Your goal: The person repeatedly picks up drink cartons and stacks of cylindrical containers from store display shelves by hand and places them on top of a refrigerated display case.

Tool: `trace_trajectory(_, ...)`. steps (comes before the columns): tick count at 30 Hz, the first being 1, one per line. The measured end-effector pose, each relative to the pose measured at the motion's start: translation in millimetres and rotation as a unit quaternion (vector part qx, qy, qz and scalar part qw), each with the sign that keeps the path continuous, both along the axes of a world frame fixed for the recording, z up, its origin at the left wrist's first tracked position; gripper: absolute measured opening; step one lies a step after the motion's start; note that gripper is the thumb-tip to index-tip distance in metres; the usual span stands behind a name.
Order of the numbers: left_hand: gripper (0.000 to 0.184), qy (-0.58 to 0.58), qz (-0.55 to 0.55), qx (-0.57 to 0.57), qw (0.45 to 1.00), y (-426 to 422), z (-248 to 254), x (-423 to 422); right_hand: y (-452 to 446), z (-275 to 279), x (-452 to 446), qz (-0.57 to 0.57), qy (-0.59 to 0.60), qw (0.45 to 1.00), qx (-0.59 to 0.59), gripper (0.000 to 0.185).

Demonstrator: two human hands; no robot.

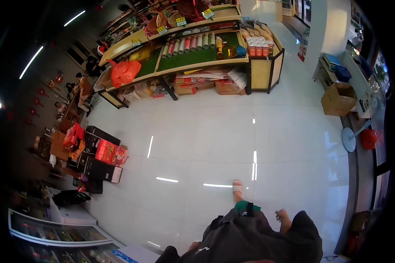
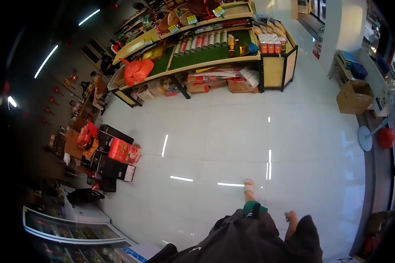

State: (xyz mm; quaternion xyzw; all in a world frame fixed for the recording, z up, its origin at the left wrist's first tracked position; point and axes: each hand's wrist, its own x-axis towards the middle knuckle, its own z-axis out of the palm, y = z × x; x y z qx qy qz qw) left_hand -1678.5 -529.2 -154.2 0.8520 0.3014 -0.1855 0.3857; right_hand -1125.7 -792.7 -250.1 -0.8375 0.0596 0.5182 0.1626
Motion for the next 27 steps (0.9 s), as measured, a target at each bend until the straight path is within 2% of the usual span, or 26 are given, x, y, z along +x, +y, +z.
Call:
trace_trajectory(1,0.030,0.066,0.073,-0.043,0.994,7.2,-2.9,18.6,47.7,-8.8,20.0,0.219,-0.171,0.957,0.079,0.030)
trace_trajectory(2,0.032,0.128,0.172,-0.088,0.973,20.7,-6.6,35.1,96.2,-15.7,47.6,0.078,-0.084,0.988,0.107,0.031)
trace_trajectory(3,0.033,0.171,0.262,-0.121,0.942,47.1,-7.2,63.9,168.3,8.3,83.2,0.108,-0.151,0.968,0.168,0.030)
trace_trajectory(4,0.035,0.191,0.334,-0.134,0.913,78.0,-14.4,90.0,235.1,-15.5,106.3,0.113,-0.232,0.947,0.190,0.021)
trace_trajectory(5,0.038,0.170,0.394,-0.116,0.896,106.5,-23.5,112.1,294.4,-58.7,129.6,0.130,-0.305,0.896,0.296,0.022)
trace_trajectory(6,0.040,0.114,0.445,-0.066,0.886,136.2,-30.2,133.5,359.4,-14.3,141.1,0.063,-0.246,0.920,0.298,0.030)
trace_trajectory(7,0.038,-0.008,0.506,0.039,0.862,162.0,-29.3,161.0,421.2,71.2,145.6,0.029,-0.164,0.930,0.328,0.033)
trace_trajectory(9,0.041,-0.030,0.500,-0.017,0.865,235.7,-6.8,219.9,521.3,135.9,157.6,0.063,-0.105,0.899,0.421,0.038)
trace_trajectory(10,0.040,-0.041,0.491,0.001,0.870,267.3,9.6,251.4,560.3,162.3,162.4,0.071,-0.089,0.878,0.464,0.039)
trace_trajectory(11,0.036,-0.107,0.499,-0.012,0.860,301.6,-6.5,271.2,592.7,211.0,163.5,0.102,-0.079,0.875,0.467,0.039)
trace_trajectory(13,0.037,-0.132,0.492,-0.031,0.860,355.7,-12.8,314.0,635.2,237.3,176.3,0.123,-0.093,0.863,0.482,0.042)
trace_trajectory(15,0.036,-0.197,0.469,-0.021,0.861,406.1,-27.9,354.3,664.2,238.7,194.6,0.157,-0.131,0.845,0.494,0.041)
trace_trajectory(16,0.032,-0.184,0.454,-0.024,0.871,427.7,-19.2,372.3,670.1,225.3,209.6,0.173,-0.154,0.849,0.475,0.041)
trace_trajectory(18,0.034,-0.164,0.443,-0.030,0.881,468.9,-27.1,394.5,662.7,192.9,242.1,0.182,-0.161,0.884,0.399,0.037)
trace_trajectory(19,0.036,-0.135,0.432,-0.031,0.891,486.5,-31.2,401.7,645.2,148.0,262.7,0.197,-0.212,0.890,0.353,0.035)
trace_trajectory(20,0.033,-0.113,0.439,-0.051,0.890,502.3,-40.4,402.3,616.1,124.2,275.6,0.192,-0.200,0.908,0.315,0.035)
trace_trajectory(21,0.034,-0.084,0.426,-0.044,0.900,517.1,-56.1,398.5,569.8,58.8,301.0,0.345,-0.282,0.865,0.232,0.036)
trace_trajectory(22,0.037,-0.051,0.422,-0.014,0.905,534.7,-75.0,396.6,553.7,67.9,312.2,0.249,-0.016,0.968,0.009,0.038)
trace_trajectory(23,0.041,0.006,0.437,-0.063,0.897,553.1,-94.5,390.2,516.3,78.8,302.2,0.096,0.009,0.995,-0.038,0.035)
trace_trajectory(24,0.043,0.037,0.464,-0.124,0.876,570.7,-91.2,389.0,479.7,115.4,296.0,-0.007,0.061,0.997,0.038,0.028)
trace_trajectory(25,0.042,0.031,0.474,-0.109,0.873,590.4,-101.5,390.6,452.5,117.2,289.2,-0.027,0.048,0.992,0.109,0.024)
trace_trajectory(26,0.043,0.002,0.509,-0.053,0.859,605.7,-80.5,402.3,451.2,122.9,288.6,-0.031,0.051,0.989,0.134,0.044)
trace_trajectory(27,0.045,0.004,0.484,-0.034,0.874,621.5,-59.3,409.8,450.6,124.4,284.5,-0.041,0.058,0.993,0.092,0.043)
